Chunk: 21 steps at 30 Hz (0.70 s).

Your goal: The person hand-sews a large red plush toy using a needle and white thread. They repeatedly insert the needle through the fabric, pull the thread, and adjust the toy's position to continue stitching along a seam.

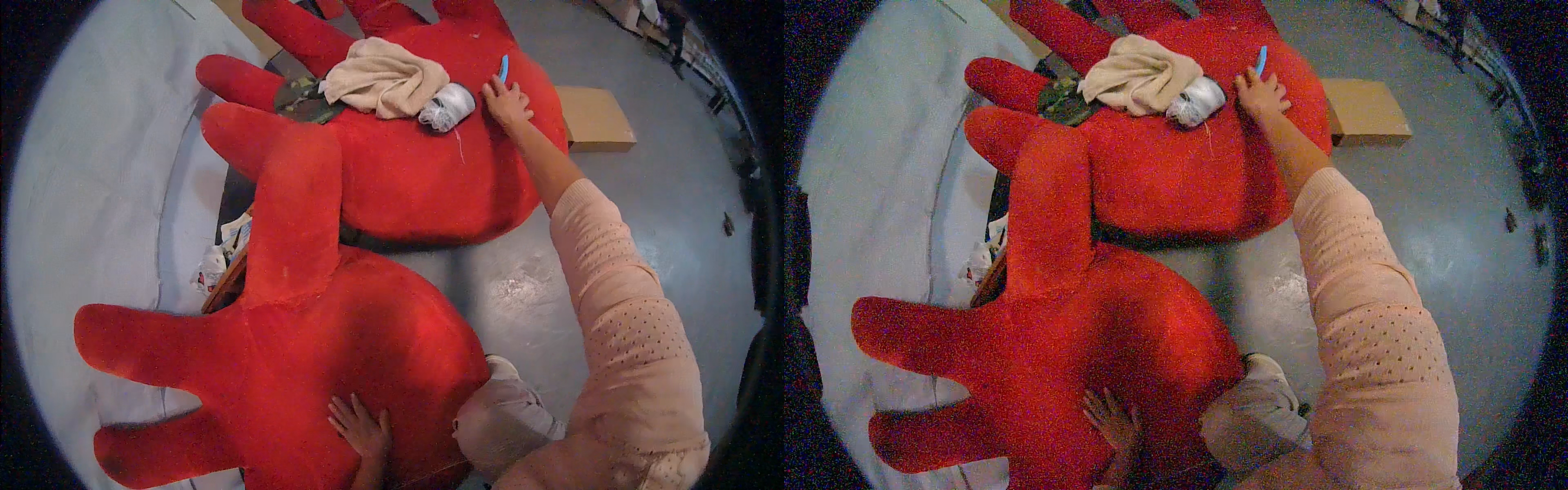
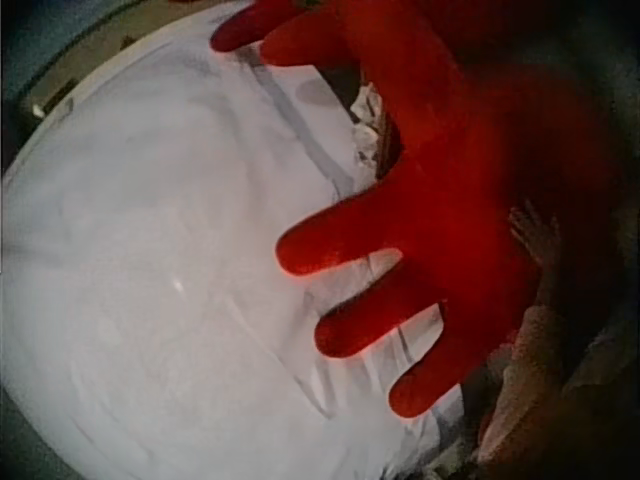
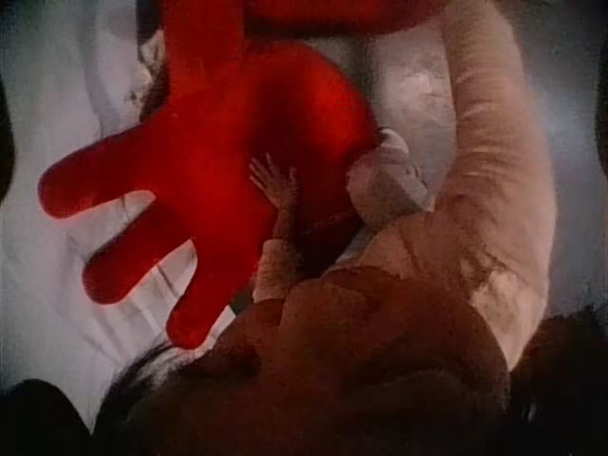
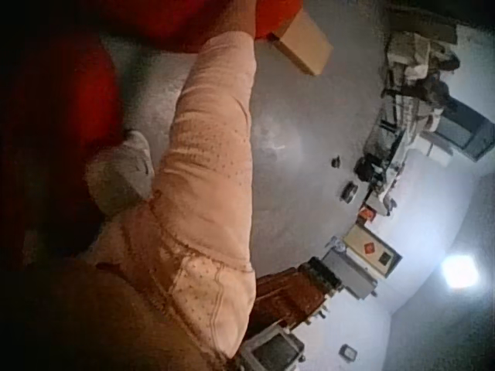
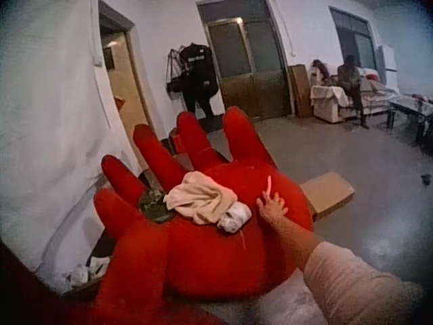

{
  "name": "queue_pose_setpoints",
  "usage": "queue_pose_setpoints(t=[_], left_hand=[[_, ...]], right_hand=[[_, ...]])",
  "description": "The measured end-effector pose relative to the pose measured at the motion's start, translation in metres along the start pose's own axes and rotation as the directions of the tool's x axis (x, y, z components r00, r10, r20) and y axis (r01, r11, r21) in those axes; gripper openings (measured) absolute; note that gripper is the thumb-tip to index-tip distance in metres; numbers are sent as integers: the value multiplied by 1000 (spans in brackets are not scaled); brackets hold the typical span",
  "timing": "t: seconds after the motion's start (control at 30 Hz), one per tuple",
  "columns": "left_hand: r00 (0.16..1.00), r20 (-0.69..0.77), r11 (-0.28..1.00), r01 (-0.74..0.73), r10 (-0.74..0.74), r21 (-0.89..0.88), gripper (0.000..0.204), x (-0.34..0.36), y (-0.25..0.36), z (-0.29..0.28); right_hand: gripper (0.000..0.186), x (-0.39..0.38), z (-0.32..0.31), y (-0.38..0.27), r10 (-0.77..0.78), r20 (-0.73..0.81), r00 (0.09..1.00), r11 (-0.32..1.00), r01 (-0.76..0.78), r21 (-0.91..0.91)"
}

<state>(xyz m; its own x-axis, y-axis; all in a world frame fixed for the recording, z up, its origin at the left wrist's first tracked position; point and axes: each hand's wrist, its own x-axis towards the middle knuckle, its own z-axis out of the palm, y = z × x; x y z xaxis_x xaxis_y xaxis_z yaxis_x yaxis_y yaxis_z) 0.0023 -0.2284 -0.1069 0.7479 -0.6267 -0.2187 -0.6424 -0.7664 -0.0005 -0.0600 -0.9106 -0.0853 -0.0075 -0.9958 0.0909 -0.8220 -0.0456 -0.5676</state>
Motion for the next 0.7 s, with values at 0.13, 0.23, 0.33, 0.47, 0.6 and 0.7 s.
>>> queue_pose_setpoints(t=[0.13,0.23,0.33,0.47,0.6,0.7], left_hand=[[998,67,998,21,-18,-51,78,4,8,-3],[998,-7,995,-55,56,85,79,3,2,-3],[994,101,998,34,-39,52,79,-1,-4,-14],[998,67,1000,-6,5,24,77,0,-6,-1],[999,22,999,-45,45,-13,75,12,6,7],[996,-66,990,-73,65,-117,74,10,8,-2]], right_hand=[[58,22,26,12,-67,-164,984,992,48,-117],[62,22,39,14,-3,-339,941,993,-38,-113],[58,6,42,17,32,-267,963,992,3,130],[64,46,16,50,146,-173,974,916,-67,396],[52,64,-30,101,179,-11,984,684,-117,720],[46,-5,-53,131,-110,242,964,358,-188,915]])
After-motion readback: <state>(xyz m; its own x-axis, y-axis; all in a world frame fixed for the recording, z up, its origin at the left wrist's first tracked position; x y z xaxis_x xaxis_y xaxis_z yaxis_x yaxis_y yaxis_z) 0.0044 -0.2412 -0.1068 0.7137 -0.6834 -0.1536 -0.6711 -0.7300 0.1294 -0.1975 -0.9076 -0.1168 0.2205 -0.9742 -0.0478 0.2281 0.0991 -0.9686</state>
